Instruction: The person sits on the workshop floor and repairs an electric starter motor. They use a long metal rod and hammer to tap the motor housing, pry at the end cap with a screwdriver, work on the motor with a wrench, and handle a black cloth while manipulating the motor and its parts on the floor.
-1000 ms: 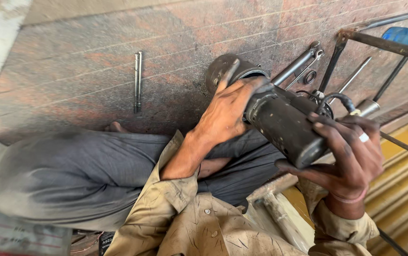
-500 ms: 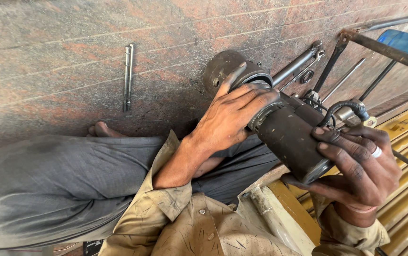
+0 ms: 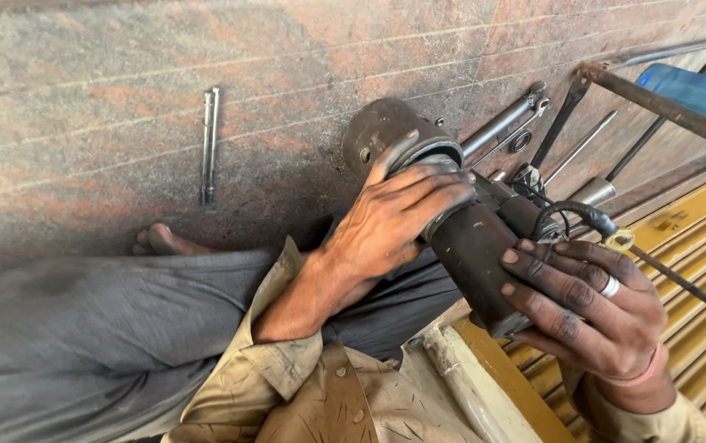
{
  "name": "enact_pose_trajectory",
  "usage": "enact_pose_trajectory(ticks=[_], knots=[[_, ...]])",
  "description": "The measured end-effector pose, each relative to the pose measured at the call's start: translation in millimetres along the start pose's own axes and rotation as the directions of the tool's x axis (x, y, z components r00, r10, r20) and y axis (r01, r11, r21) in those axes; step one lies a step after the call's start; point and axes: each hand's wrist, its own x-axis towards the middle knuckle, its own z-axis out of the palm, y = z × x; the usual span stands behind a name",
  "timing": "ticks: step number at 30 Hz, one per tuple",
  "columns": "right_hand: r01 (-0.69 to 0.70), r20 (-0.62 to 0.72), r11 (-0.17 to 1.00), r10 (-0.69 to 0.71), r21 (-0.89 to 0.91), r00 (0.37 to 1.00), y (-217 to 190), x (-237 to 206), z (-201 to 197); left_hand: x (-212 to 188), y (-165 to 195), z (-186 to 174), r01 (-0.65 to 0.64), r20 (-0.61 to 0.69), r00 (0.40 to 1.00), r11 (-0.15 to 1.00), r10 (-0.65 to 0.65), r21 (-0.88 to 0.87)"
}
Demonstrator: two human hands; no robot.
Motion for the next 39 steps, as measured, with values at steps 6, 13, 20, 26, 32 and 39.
enact_pose_trajectory(ticks=[6,13,20,26,32,39], knots=[[0.007,-0.008,0.993,-0.006,0.115,1.0,12.5,4.1,3.8,6.8,-1.9,-8.2,0.004,0.028,1.0,1.0,-0.004,-0.013],[-0.094,-0.032,0.989,0.098,0.11,0.995,6.9,-15.3,4.2,10.6,-7.3,-6.8,0.007,0.032,0.999,0.998,-0.01,0.066],[-0.133,-0.118,0.987,0.143,0.088,0.983,-4.1,-41.3,-4.5,10.5,-5.5,-1.3,0.013,0.027,1.0,0.998,-0.015,0.061],[-0.232,-0.177,0.964,0.253,0.129,0.951,-15.9,-58.7,-10.4,9.7,-3.3,3.7,0.036,0.061,0.997,0.997,-0.04,0.064],[-0.118,-0.155,0.982,0.141,0.147,0.978,-0.9,-38.2,-4.8,9.1,-2.6,1.9,0.018,0.068,0.997,0.998,-0.022,0.067],[-0.18,-0.147,0.975,0.199,0.131,0.969,1.6,-25.5,2.0,12.7,-4.1,-1.4,0.002,0.061,0.998,0.997,-0.007,0.073]])
